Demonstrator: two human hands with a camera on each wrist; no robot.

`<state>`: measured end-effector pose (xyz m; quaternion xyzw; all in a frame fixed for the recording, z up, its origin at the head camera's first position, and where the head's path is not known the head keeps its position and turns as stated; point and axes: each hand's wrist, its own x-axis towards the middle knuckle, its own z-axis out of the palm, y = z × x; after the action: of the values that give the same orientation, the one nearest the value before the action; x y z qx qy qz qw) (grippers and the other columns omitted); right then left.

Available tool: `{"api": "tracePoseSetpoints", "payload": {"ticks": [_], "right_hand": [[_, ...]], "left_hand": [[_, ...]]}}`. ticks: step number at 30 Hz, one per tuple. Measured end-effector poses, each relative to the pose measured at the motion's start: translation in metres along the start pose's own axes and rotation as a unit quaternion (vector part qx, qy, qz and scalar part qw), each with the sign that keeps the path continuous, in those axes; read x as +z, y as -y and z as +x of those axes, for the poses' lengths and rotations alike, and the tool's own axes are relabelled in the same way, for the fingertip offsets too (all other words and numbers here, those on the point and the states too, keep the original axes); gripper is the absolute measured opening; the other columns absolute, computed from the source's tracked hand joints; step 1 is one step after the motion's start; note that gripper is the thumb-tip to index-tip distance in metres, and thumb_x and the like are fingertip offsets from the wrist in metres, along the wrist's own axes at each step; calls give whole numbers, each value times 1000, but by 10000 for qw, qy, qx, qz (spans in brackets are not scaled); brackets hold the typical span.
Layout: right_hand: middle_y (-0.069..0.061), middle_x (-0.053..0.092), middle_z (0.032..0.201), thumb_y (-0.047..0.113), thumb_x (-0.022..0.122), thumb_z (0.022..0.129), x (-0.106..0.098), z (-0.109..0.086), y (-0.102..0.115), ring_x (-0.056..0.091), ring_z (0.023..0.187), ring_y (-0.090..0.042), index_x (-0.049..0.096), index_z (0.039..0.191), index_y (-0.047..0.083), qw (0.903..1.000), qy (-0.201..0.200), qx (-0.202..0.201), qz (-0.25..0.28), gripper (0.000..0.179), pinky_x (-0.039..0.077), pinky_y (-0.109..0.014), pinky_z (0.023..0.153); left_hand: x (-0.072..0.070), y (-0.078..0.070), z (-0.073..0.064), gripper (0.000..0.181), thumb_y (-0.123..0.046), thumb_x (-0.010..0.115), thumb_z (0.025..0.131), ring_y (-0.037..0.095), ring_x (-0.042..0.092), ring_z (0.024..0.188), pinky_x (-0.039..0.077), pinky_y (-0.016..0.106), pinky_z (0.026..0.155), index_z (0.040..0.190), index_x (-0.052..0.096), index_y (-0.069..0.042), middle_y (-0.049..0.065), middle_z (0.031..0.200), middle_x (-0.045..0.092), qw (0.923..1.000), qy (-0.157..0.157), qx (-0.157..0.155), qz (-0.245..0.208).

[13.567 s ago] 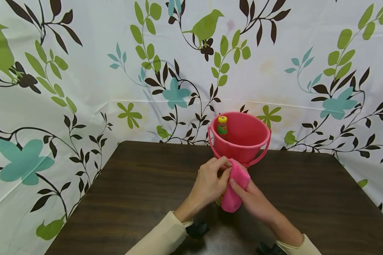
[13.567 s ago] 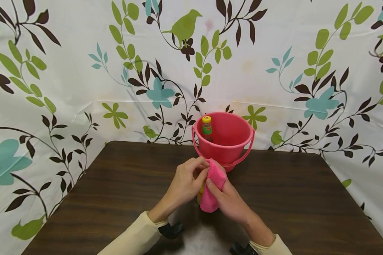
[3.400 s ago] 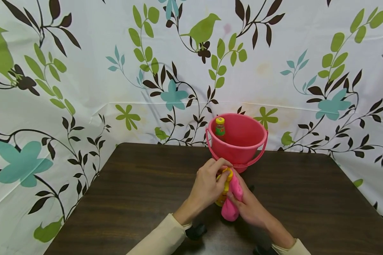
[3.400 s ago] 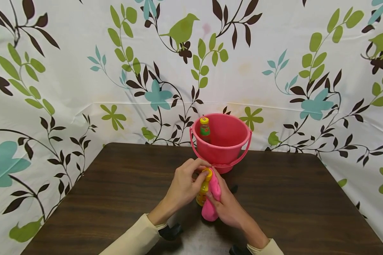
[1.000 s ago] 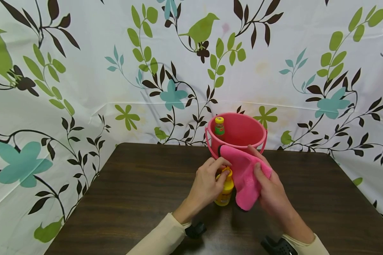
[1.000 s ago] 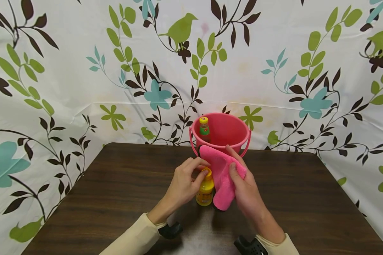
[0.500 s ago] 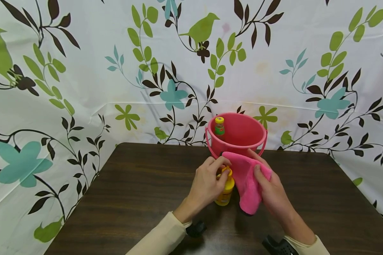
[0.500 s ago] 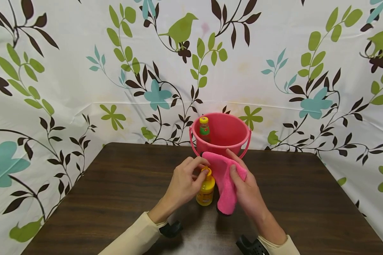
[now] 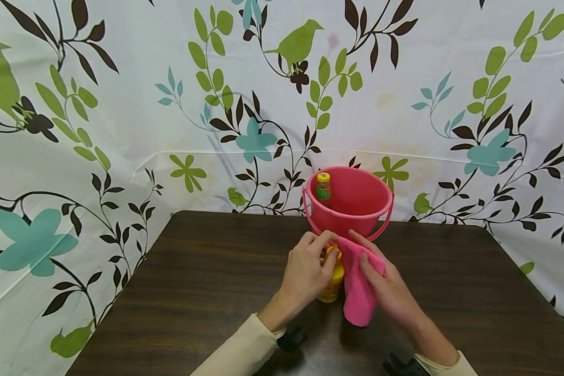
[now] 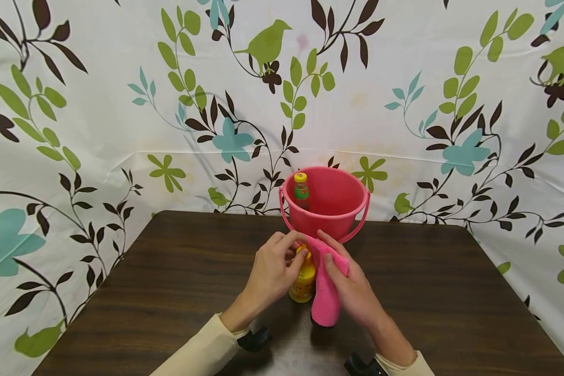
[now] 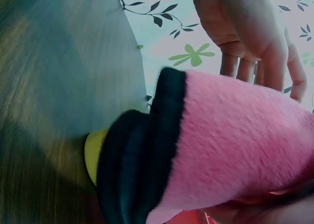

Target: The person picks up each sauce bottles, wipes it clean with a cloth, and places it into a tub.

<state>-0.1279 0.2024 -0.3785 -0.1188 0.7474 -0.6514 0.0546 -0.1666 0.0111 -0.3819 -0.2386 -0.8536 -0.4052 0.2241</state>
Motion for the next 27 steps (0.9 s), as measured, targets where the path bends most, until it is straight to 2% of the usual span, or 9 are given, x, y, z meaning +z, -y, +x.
{"api": "tracePoseSetpoints", "payload": {"ticks": [5, 10, 16, 21, 27], "right_hand": [[-10, 34, 167, 30, 47, 113, 5, 3, -5, 42, 142, -41, 26, 168, 29, 9990, 411, -56, -158, 59, 61, -36, 96], [-8, 28, 171, 32, 48, 113, 10, 7, -10, 34, 150, -42, 23, 168, 37, 9979, 580, 74, -260, 61, 57, -48, 106], [-8, 29, 169, 36, 48, 112, 17, 9, -16, 32, 153, -42, 22, 166, 41, 9971, 580, 246, -428, 60, 49, -61, 113], [-5, 31, 167, 37, 48, 113, 20, 11, -21, 33, 154, -39, 22, 164, 42, 9966, 516, 204, -609, 58, 45, -64, 117], [-5, 34, 166, 36, 51, 111, 20, 15, -26, 36, 152, -38, 22, 164, 42, 9958, 429, 175, -794, 60, 46, -62, 117]], "left_hand": [[0, 0, 0, 16, -18, 74, 97, 19, 64, 81, 54, 20, 68, 113, 73, -17, 7, 95, 65, 9999, 34, -49, -101], [-1, 2, 1, 18, -16, 76, 97, 20, 68, 83, 57, 20, 71, 114, 74, -17, 7, 96, 65, 9995, 85, -90, -305], [0, 4, 1, 19, -15, 75, 97, 21, 67, 82, 54, 19, 69, 115, 74, -17, 7, 94, 65, 9991, 134, -71, -397], [1, 5, 0, 19, -13, 74, 96, 19, 65, 82, 53, 19, 68, 115, 74, -17, 6, 93, 65, 9988, 176, -84, -451], [1, 5, 1, 18, -13, 75, 96, 17, 64, 85, 54, 19, 71, 114, 74, -16, 6, 94, 66, 9987, 176, -48, -467]]}}
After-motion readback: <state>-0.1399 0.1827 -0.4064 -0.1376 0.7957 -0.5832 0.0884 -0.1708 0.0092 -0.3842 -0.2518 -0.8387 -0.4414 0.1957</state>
